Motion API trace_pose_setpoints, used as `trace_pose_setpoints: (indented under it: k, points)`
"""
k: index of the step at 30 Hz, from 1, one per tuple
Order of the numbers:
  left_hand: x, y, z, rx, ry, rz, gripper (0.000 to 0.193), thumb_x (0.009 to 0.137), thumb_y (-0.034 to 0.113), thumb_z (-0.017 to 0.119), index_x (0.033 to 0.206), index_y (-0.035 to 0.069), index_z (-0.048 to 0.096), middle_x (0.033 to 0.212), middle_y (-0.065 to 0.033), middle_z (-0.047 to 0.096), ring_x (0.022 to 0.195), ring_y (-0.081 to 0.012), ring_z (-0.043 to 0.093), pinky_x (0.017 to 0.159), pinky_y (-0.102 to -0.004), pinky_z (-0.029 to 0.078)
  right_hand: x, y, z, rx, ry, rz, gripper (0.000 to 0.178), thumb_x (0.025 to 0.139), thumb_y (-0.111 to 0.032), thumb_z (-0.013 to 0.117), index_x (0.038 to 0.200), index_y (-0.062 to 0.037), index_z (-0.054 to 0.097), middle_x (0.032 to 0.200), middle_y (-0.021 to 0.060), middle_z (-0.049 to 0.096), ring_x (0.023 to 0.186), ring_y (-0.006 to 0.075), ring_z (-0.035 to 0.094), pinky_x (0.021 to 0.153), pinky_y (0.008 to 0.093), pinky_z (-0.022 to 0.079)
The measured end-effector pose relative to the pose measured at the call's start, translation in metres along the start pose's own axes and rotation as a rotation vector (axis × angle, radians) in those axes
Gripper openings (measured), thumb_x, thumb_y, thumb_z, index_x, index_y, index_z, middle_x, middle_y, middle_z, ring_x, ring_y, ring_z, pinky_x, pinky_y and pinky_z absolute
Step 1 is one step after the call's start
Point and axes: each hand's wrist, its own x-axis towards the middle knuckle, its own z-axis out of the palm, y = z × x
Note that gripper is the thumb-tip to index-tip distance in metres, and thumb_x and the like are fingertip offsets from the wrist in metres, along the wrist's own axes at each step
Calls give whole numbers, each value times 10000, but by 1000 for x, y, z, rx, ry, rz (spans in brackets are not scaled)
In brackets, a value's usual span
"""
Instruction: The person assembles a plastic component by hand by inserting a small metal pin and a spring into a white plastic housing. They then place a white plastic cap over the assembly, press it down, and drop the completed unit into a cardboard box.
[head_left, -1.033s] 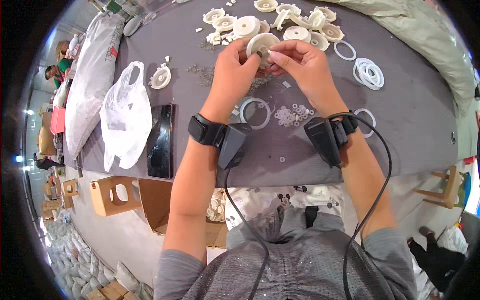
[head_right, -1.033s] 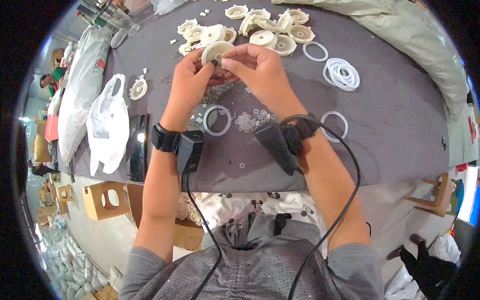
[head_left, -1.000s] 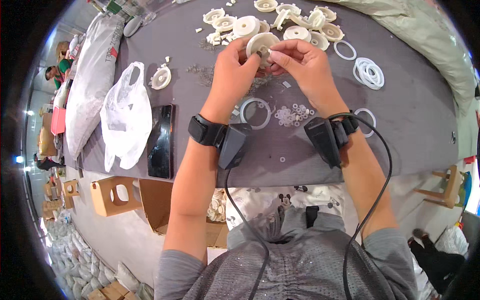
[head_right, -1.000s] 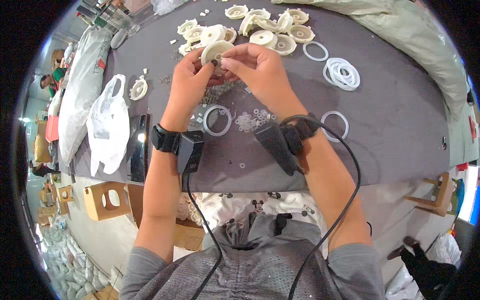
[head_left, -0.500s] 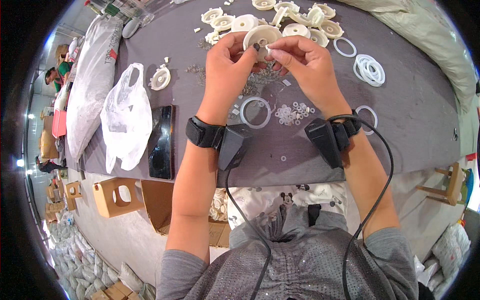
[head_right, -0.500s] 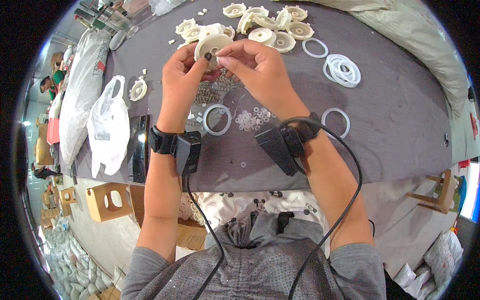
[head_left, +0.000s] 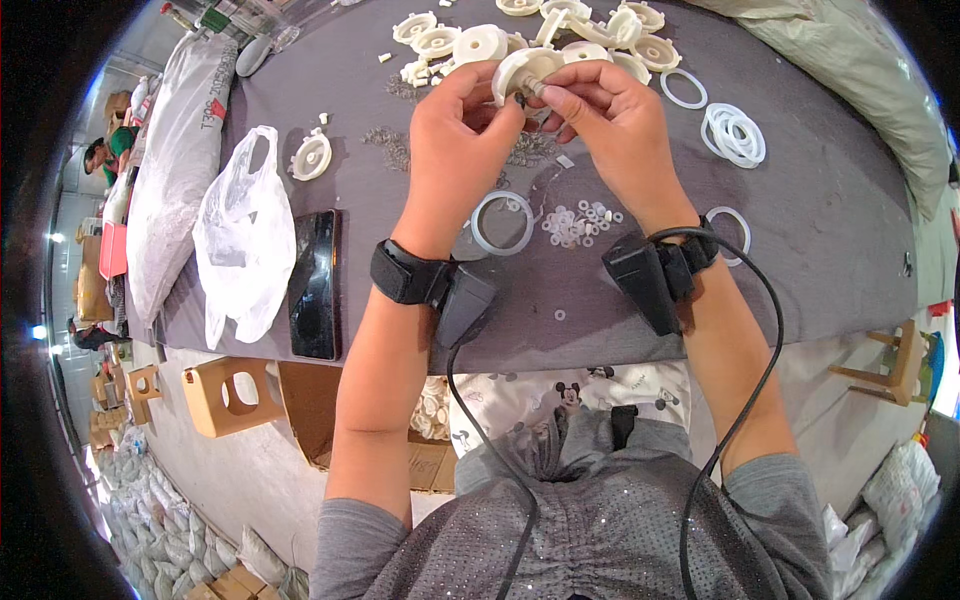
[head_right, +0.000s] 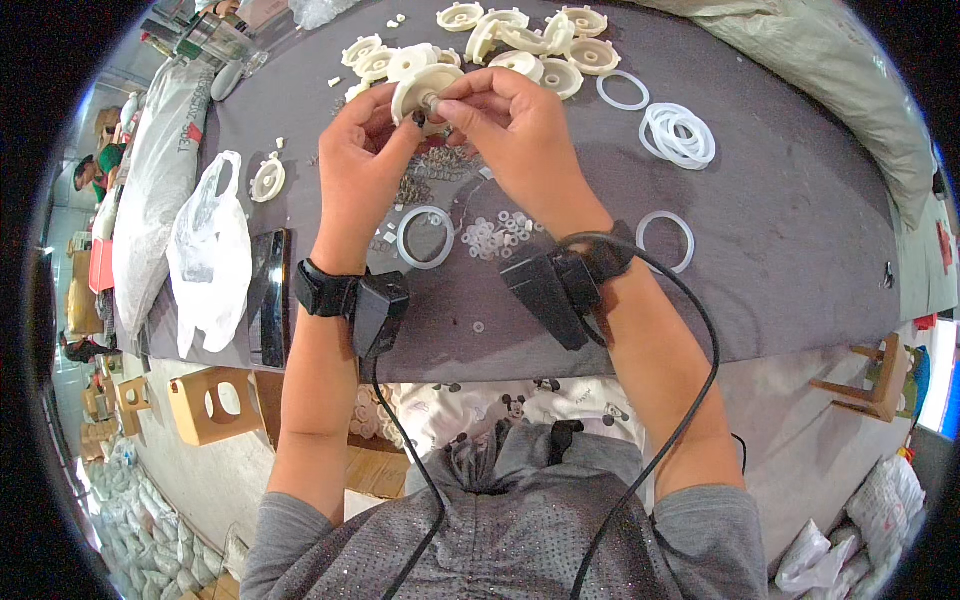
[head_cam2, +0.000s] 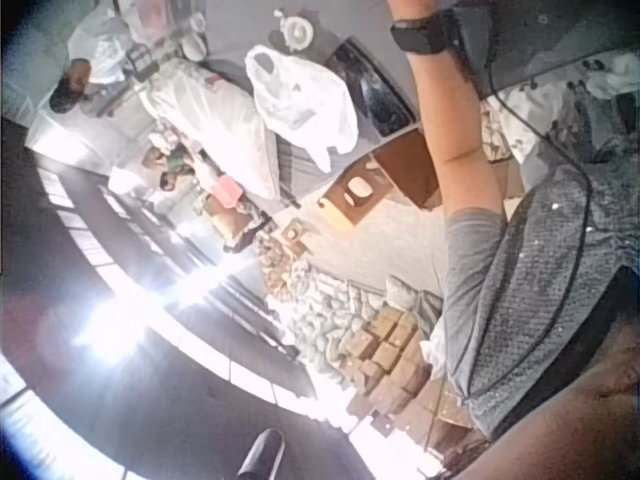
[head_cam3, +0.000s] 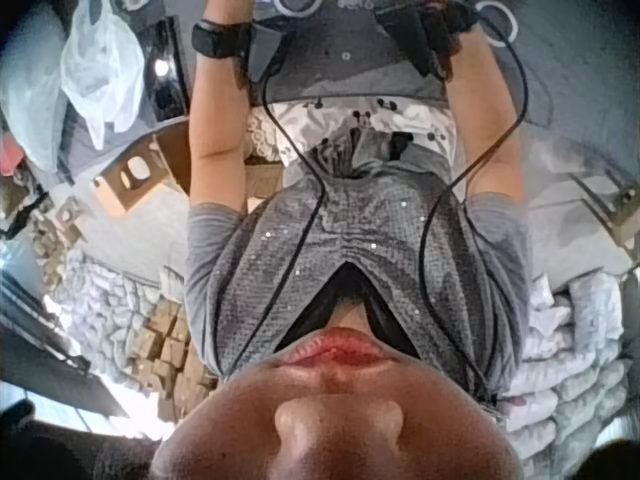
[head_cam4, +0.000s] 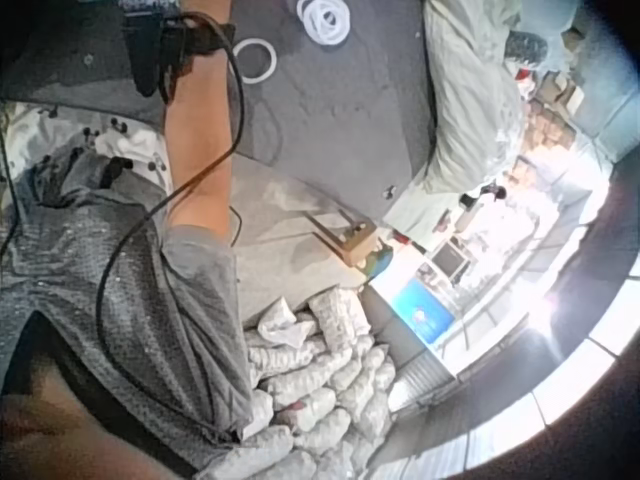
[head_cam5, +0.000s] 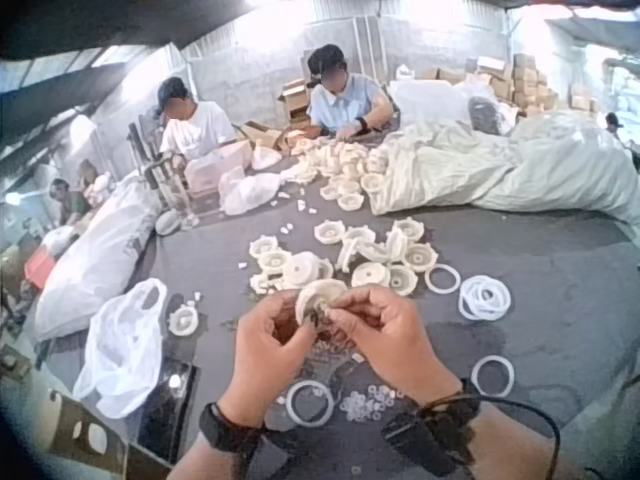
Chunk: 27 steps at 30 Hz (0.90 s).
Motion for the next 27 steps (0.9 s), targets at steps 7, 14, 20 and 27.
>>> trace_pose_setpoints:
  k: [7, 14, 20, 27]
  points:
    - [-2, -3, 4, 69, 47, 20, 251, 765, -12, 550, 1012, -49, 537, 880, -81, 620, 740, -110, 609, 641, -222, 502, 1, -1, -2, 18, -14, -39, 128, 816, -99, 599, 902, -9, 570, 800, 42, 640, 640, 59, 554, 545, 179, 432]
    - [-2, -11, 6, 160, 58, 68, 279, 728, 10, 587, 1002, -28, 553, 833, -66, 618, 674, -75, 578, 595, -208, 476, 2, -1, -5, -16, -37, 20, 114, 809, -71, 599, 887, 1, 558, 802, 57, 638, 646, 84, 576, 548, 203, 462]
    - [-5, -10, 9, 176, 35, 45, 253, 721, 9, 587, 970, -20, 557, 797, -52, 613, 666, -70, 576, 593, -211, 477, 2, 2, -3, -33, 50, 100, 166, 788, -82, 633, 896, 1, 538, 750, 76, 632, 603, 78, 571, 510, 202, 457]
    - [-4, -14, 5, 83, -25, -9, 181, 776, 40, 605, 933, -27, 543, 785, -58, 608, 659, -93, 588, 573, -215, 480, 3, 8, -14, -102, 53, 162, 311, 730, -186, 718, 917, -14, 539, 611, 30, 586, 489, 67, 523, 454, 190, 423]
